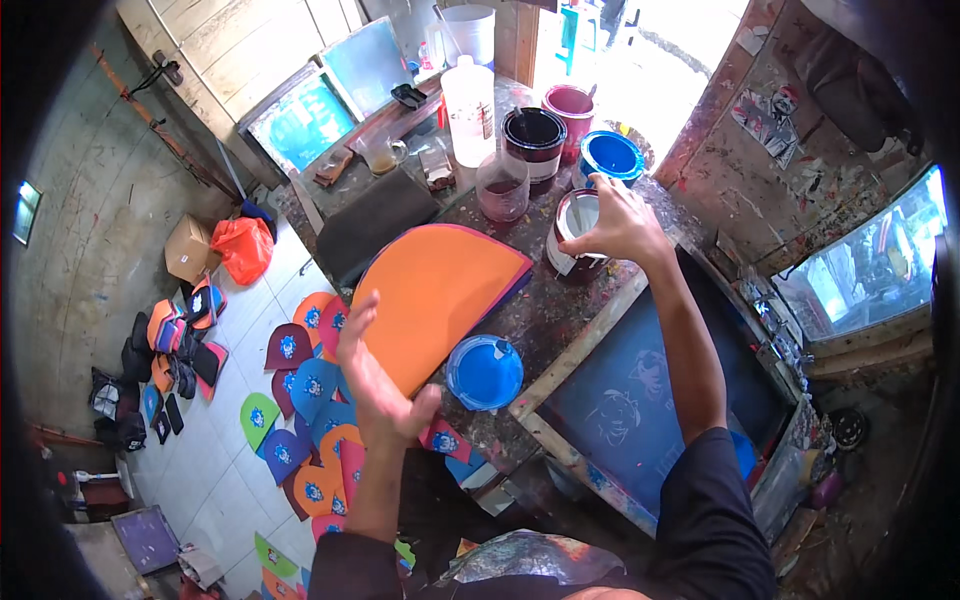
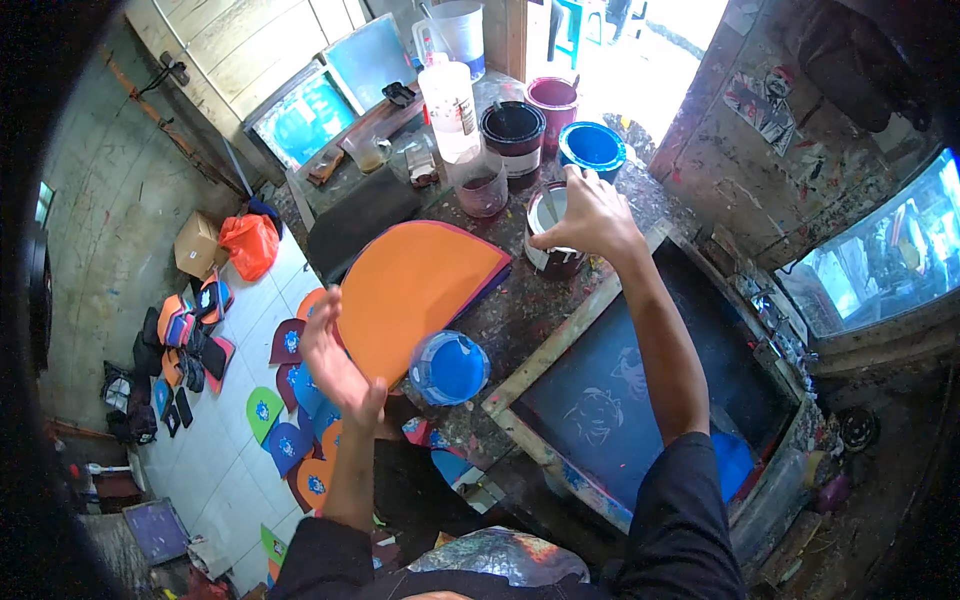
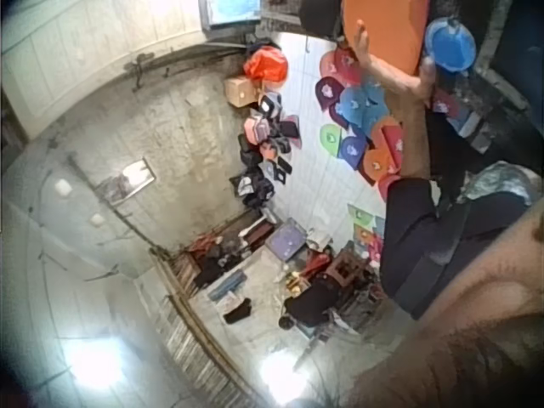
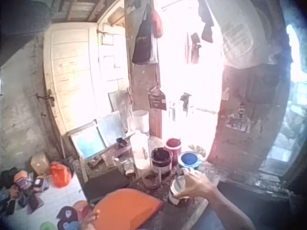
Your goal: The person mixes white paint into a container of blue paint using a plastic spoon.
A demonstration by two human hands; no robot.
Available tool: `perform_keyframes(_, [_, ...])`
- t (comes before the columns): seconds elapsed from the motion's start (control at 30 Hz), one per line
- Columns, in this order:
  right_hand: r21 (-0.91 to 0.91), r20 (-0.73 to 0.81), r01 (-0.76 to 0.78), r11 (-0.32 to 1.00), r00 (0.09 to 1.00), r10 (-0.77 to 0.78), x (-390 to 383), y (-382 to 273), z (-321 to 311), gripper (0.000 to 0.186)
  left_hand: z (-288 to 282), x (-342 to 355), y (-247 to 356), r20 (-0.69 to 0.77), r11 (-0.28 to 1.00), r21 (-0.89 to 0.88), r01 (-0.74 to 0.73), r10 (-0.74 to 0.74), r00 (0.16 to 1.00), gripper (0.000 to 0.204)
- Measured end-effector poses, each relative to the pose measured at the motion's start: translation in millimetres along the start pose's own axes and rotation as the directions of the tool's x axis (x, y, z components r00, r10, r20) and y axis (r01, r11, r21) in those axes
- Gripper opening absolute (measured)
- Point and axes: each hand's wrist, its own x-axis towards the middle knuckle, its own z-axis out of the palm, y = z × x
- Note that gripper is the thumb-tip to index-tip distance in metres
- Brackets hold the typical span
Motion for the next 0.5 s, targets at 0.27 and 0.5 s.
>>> perform_keyframes(0.27, [0.0, -0.146, 0.198, 0.98, 0.97, -0.196, -50.3, -89.7, -92.3, 0.116, 65.3, 98.7, 17.3, 0.42, 0.99, 0.139, -0.016, -0.044, 0.907, 0.119])
perform_keyframes(0.5, [0.2, -0.133, 0.495, 0.846, 0.869, -0.477, -79.7, -163.9, -125.9, 0.097, 39.2, 117.3, 38.2, 0.275, 1.0, -0.013, -0.012, 0.016, 0.961, 0.123])
